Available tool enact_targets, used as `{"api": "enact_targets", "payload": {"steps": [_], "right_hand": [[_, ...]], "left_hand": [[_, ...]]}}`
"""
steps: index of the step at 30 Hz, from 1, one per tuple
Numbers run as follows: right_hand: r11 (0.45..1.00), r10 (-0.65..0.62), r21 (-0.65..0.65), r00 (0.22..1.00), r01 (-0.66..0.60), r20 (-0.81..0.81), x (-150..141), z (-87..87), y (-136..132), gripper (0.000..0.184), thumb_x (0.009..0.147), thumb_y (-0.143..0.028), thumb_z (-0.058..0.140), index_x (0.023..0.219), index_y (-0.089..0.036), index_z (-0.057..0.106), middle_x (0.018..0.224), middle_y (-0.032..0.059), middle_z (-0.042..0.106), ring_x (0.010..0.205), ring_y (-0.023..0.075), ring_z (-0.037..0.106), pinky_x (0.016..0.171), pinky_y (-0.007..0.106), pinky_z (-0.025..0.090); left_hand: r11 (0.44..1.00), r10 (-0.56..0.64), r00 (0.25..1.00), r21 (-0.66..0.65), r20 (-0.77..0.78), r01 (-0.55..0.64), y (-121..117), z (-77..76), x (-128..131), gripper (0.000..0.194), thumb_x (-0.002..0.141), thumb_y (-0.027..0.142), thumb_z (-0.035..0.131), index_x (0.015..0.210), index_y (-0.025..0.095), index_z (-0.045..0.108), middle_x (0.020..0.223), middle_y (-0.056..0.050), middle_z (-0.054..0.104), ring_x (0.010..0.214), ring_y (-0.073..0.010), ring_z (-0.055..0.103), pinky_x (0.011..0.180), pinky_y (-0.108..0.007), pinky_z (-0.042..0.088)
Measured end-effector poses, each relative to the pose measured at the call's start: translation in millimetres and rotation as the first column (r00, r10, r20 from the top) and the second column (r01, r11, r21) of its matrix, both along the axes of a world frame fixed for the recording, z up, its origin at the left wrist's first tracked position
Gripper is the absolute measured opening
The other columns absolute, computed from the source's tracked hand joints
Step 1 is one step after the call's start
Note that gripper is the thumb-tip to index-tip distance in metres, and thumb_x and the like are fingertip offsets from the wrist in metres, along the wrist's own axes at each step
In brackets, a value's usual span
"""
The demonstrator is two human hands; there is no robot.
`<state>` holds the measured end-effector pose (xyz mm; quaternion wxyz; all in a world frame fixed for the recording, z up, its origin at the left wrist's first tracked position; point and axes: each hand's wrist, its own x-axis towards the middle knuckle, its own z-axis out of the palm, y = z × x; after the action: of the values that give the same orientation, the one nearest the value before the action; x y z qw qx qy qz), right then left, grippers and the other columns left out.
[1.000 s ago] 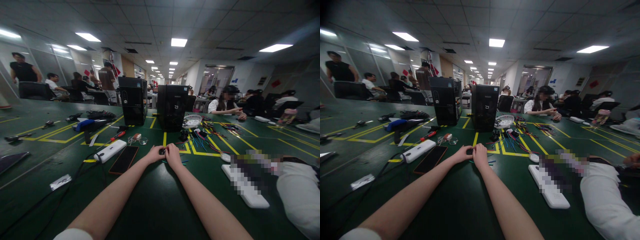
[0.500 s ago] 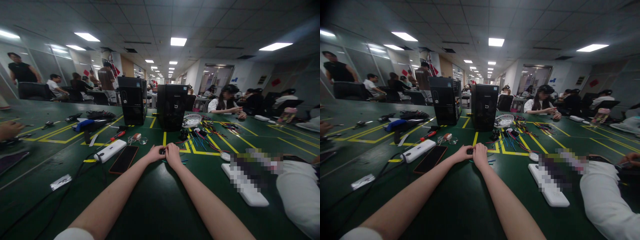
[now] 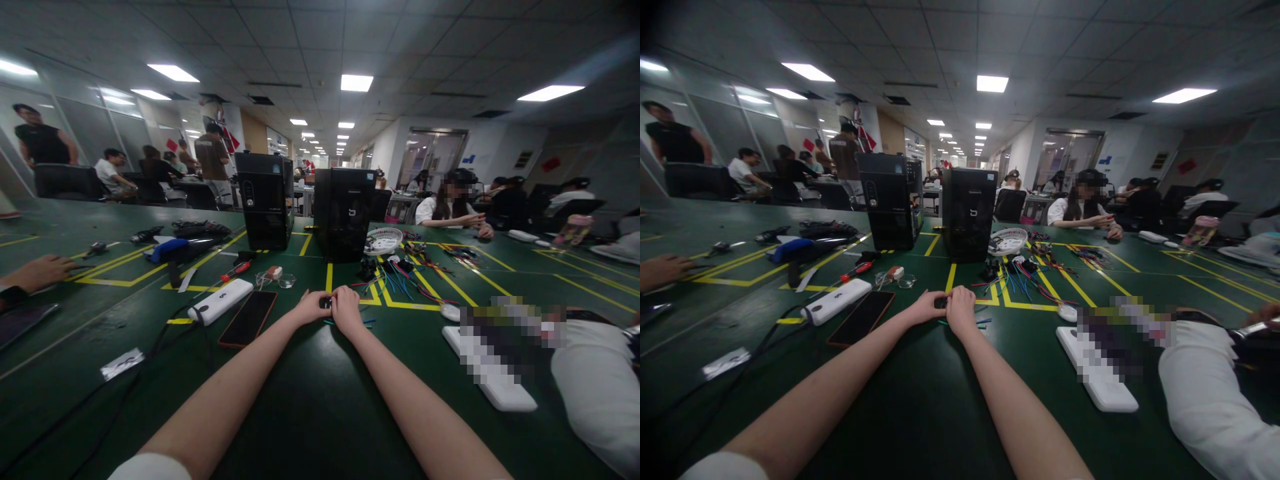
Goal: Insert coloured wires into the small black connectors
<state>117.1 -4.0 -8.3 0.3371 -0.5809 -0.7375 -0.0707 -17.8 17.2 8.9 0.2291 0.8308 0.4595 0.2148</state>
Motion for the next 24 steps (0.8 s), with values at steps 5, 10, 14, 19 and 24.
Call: {"api": "enact_targets", "payload": {"steps": [5, 10, 14, 19, 24], "right_hand": [[1.0, 0.002, -0.008, 1.0, -0.002, -0.016, 0.5, -0.6, 0.8, 0.01, 0.08, -0.015, 0.042, 0.083, -0.016, 0.051, 0.087, 0.0059, 0.052, 0.088, 0.0183, 0.044, 0.084, 0.033, 0.028], [1.0, -0.002, -0.01, 1.0, 0.002, -0.012, 0.4, -1.2, 1.5, 0.01, 0.08, -0.014, 0.041, 0.083, -0.016, 0.05, 0.087, 0.0055, 0.052, 0.088, 0.0179, 0.044, 0.085, 0.033, 0.028], [1.0, -0.013, -0.022, 1.0, 0.013, -0.013, 0.0, -0.7, 0.8, 0.01, 0.081, -0.014, 0.041, 0.084, -0.016, 0.05, 0.087, 0.0055, 0.052, 0.088, 0.0179, 0.045, 0.086, 0.033, 0.028], [0.999, -0.024, -0.031, 0.999, 0.023, -0.025, -1.1, -0.8, 0.7, 0.011, 0.081, -0.014, 0.04, 0.084, -0.016, 0.051, 0.088, 0.0062, 0.052, 0.089, 0.0181, 0.045, 0.086, 0.033, 0.028], [0.998, -0.018, -0.057, 0.999, 0.016, -0.038, -0.1, 4.0, -2.5, 0.013, 0.081, -0.015, 0.041, 0.084, -0.016, 0.053, 0.088, 0.0059, 0.053, 0.089, 0.0178, 0.046, 0.084, 0.032, 0.029]], "left_hand": [[1.0, 0.004, 1.0, 0.016, 0.004, -0.004, -0.1, -1.2, 0.3, 0.04, 0.071, 0.035, 0.059, 0.108, 0.02, 0.058, 0.113, -0.007, 0.061, 0.107, -0.0254, 0.053, 0.105, -0.054, 0.009], [1.0, 0.018, 1.0, 0.025, 0.004, -0.018, -1.6, -1.2, 0.9, 0.039, 0.072, 0.038, 0.058, 0.106, 0.019, 0.059, 0.109, -0.006, 0.063, 0.105, -0.0254, 0.054, 0.105, -0.054, 0.01], [0.999, 0.011, 1.0, 0.036, 0.011, -0.011, -1.8, -1.3, 0.8, 0.039, 0.072, 0.04, 0.058, 0.106, 0.019, 0.059, 0.106, -0.006, 0.064, 0.101, -0.0252, 0.056, 0.105, -0.055, 0.011], [0.999, 0.008, 1.0, 0.036, 0.0, -0.008, -1.9, -0.8, 0.6, 0.038, 0.072, 0.039, 0.058, 0.105, 0.02, 0.058, 0.108, -0.005, 0.063, 0.102, -0.0248, 0.056, 0.104, -0.056, 0.012], [0.999, 0.01, 1.0, 0.051, -0.001, -0.01, -3.1, -1.0, 0.8, 0.038, 0.073, 0.037, 0.058, 0.106, 0.019, 0.058, 0.107, -0.005, 0.063, 0.1, -0.0236, 0.057, 0.105, -0.054, 0.013]]}}
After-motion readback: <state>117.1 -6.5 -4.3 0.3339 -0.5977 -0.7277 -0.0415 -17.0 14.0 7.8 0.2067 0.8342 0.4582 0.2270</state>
